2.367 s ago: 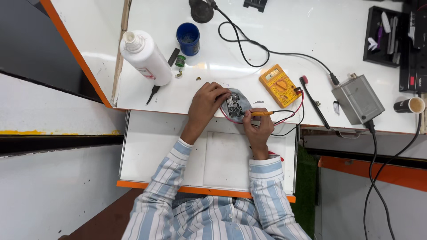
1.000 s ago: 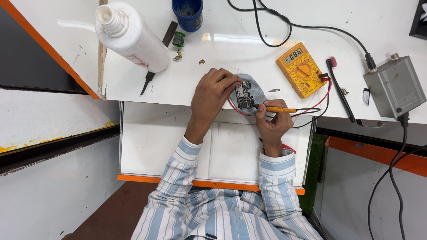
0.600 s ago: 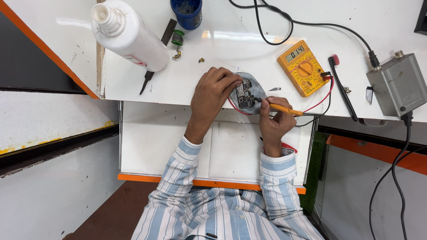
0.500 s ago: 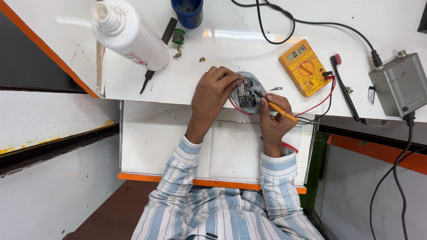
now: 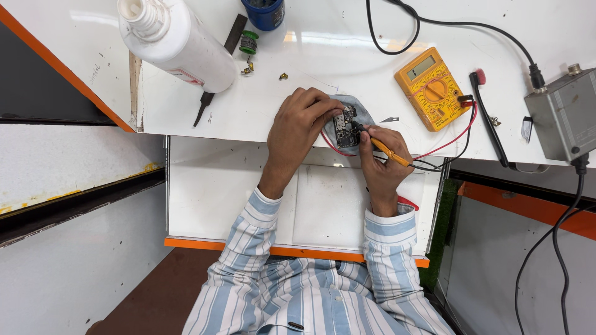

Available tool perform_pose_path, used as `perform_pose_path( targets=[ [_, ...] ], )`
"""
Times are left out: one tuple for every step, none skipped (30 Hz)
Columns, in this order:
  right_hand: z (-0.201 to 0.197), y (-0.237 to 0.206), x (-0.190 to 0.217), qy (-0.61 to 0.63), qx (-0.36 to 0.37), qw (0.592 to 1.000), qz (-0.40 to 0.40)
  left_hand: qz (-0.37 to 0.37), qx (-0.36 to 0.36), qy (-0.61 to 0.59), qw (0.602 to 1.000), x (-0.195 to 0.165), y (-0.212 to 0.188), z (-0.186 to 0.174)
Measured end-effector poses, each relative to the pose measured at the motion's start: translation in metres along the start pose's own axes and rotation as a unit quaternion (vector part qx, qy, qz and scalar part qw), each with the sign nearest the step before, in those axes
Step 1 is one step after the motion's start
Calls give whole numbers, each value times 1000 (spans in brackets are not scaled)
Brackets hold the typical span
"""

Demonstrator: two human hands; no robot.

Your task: The person uses a multimeter to test points on a small circuit board placed on a cloth. They repeatedly touch probes to different areas of the board while observing the multimeter display, then set the probes down.

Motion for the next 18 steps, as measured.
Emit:
perform_pose_path(
  targets=[
    [0,0,0,0,1,1000,1,-1,0,2,1000,0,0,0],
    [0,0,0,-1,2,1000,2,-2,0,4,1000,0,-1,0],
    [0,0,1,-2,4,1000,0,-3,1,5,1000,1,-1,0],
    [0,1,1,-3,6,1000,-3,-5,1,4,1000,1,-2,1],
    [0,1,1,-4,7,1000,-6,-6,0,4,1000,1,-2,1],
    [0,1,1,-6,7,1000,-5,-7,0,4,1000,2,-2,2],
    [1,1,1,-8,7,1000,-4,-8,0,7,1000,2,-3,3],
    [1,1,1,-10,7,1000,-4,-8,0,9,1000,2,-3,3],
    [1,1,1,-7,8,1000,-2,-7,0,12,1000,3,-3,4],
    [1,1,1,-5,8,1000,0,-8,0,14,1000,3,-3,4],
    [1,1,1,-2,9,1000,2,-9,1,16,1000,4,-3,5],
    [1,0,1,-2,8,1000,2,-10,2,18,1000,4,-3,5],
    [1,0,0,-2,8,1000,3,-9,2,18,1000,4,-4,5],
    [1,0,0,-2,7,1000,3,-8,1,19,1000,4,-4,6],
    [1,0,0,-1,7,1000,2,-7,1,19,1000,4,-4,5],
    [1,0,0,0,8,1000,2,-6,2,19,1000,4,-4,6],
    [1,0,0,2,8,1000,2,-5,2,19,1000,4,-4,5],
    [1,0,0,0,8,1000,2,-5,3,19,1000,4,-4,5]
  ],
)
Point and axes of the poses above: each hand's wrist, its own y-axis towards the middle knuckle, its own z-axis out of the palm, x = y × z, the point moved 4 cm from there along y, towards the middle knuckle, and after that the axes turned 9 degrees about -x, right-handed, at the moved point
